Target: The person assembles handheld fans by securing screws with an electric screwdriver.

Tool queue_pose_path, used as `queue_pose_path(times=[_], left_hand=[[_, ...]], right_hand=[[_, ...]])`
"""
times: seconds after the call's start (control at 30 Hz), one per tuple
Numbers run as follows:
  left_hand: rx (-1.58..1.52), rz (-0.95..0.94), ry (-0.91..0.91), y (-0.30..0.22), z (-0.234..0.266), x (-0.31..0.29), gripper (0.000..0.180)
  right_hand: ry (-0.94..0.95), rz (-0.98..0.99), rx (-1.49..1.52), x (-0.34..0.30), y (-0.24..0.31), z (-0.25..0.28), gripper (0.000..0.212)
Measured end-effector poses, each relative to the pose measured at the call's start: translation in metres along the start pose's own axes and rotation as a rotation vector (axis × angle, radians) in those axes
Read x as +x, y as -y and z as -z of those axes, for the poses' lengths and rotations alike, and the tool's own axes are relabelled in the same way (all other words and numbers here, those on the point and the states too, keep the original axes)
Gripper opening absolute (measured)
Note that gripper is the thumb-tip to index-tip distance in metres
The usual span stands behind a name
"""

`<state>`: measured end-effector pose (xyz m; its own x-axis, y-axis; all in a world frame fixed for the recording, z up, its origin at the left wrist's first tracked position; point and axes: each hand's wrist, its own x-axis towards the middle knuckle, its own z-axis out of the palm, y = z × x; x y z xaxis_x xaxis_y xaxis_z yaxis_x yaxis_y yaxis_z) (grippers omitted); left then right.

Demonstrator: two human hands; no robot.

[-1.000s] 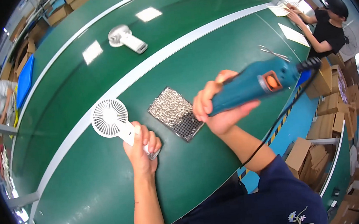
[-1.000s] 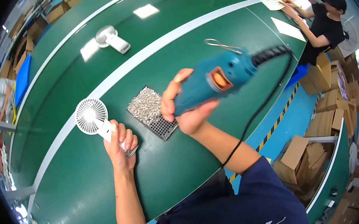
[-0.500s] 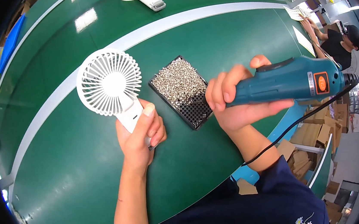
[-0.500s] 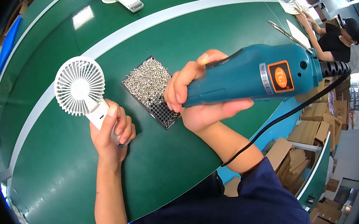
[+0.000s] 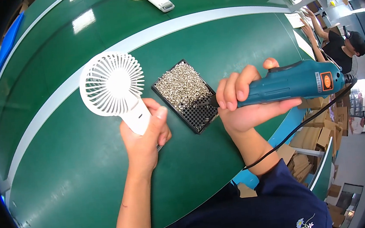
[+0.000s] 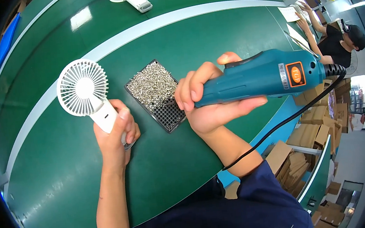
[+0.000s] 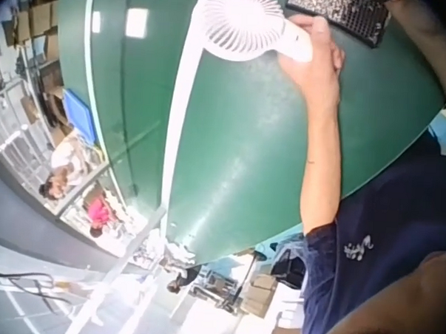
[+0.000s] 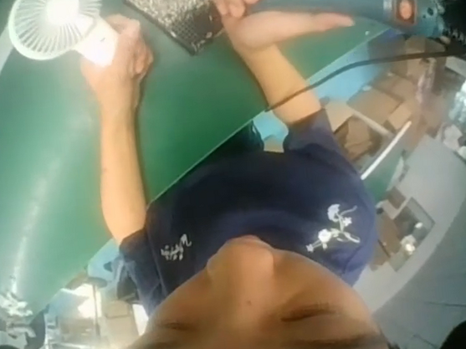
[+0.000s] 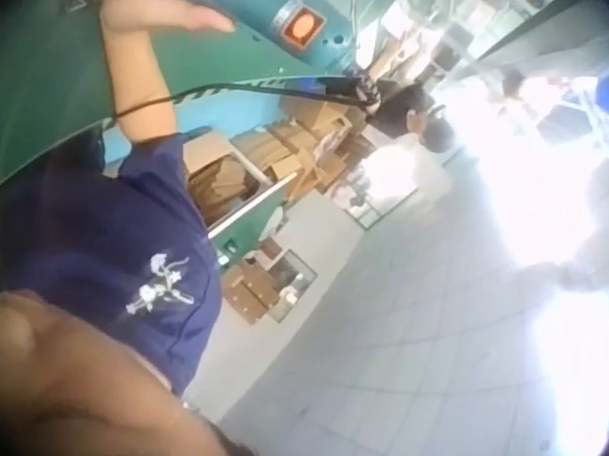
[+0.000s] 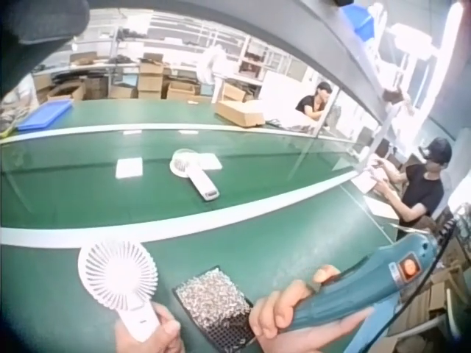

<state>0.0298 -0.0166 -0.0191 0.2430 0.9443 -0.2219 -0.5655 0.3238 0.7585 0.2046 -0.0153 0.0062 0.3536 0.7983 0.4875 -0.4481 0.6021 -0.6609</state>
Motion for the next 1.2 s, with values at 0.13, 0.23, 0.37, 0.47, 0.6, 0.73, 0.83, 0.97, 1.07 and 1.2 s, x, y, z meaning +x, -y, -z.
queue_pose_path(times=[0.13, 0.23, 0.37, 0.47, 0.6, 0.73, 0.83, 0.97, 1.07, 1.2], left_hand=[[0.267, -0.087, 0.039, 0.007, -0.004, -0.001, 0.019], [0.245, -0.108, 0.031, 0.012, -0.006, 0.000, 0.017], [0.300, -0.162, 0.117, 0.010, 0.000, 0.002, 0.028], [0.441, -0.152, 0.192, 0.013, 0.000, 0.002, 0.032], [0.510, -0.123, 0.248, 0.015, -0.003, 0.002, 0.036], [0.547, -0.081, 0.251, 0.011, -0.003, 0.002, 0.037], [0.473, -0.086, 0.222, 0.018, -0.004, 0.002, 0.037], [0.476, -0.044, 0.233, 0.018, -0.004, 0.001, 0.036], [0.501, -0.051, 0.234, 0.019, -0.003, 0.000, 0.037], [0.476, -0.048, 0.245, 0.021, -0.002, -0.001, 0.037]], right_hand=[[0.023, 0.009, -0.038, 0.001, -0.001, 0.005, 0.089], [0.038, 0.029, -0.043, -0.002, 0.002, -0.001, 0.093], [0.054, 0.025, 0.030, -0.002, 0.004, -0.004, 0.091], [0.029, 0.011, 0.066, -0.003, 0.005, -0.005, 0.089], [0.013, 0.016, 0.074, -0.002, 0.017, -0.008, 0.085], [0.007, -0.019, 0.122, -0.004, 0.021, -0.010, 0.085], [0.043, -0.063, 0.143, -0.004, 0.021, -0.010, 0.085], [0.044, -0.085, 0.152, -0.007, 0.020, -0.005, 0.085], [0.006, -0.092, 0.170, -0.006, 0.024, -0.008, 0.086], [-0.034, -0.114, 0.195, -0.007, 0.020, -0.011, 0.087]])
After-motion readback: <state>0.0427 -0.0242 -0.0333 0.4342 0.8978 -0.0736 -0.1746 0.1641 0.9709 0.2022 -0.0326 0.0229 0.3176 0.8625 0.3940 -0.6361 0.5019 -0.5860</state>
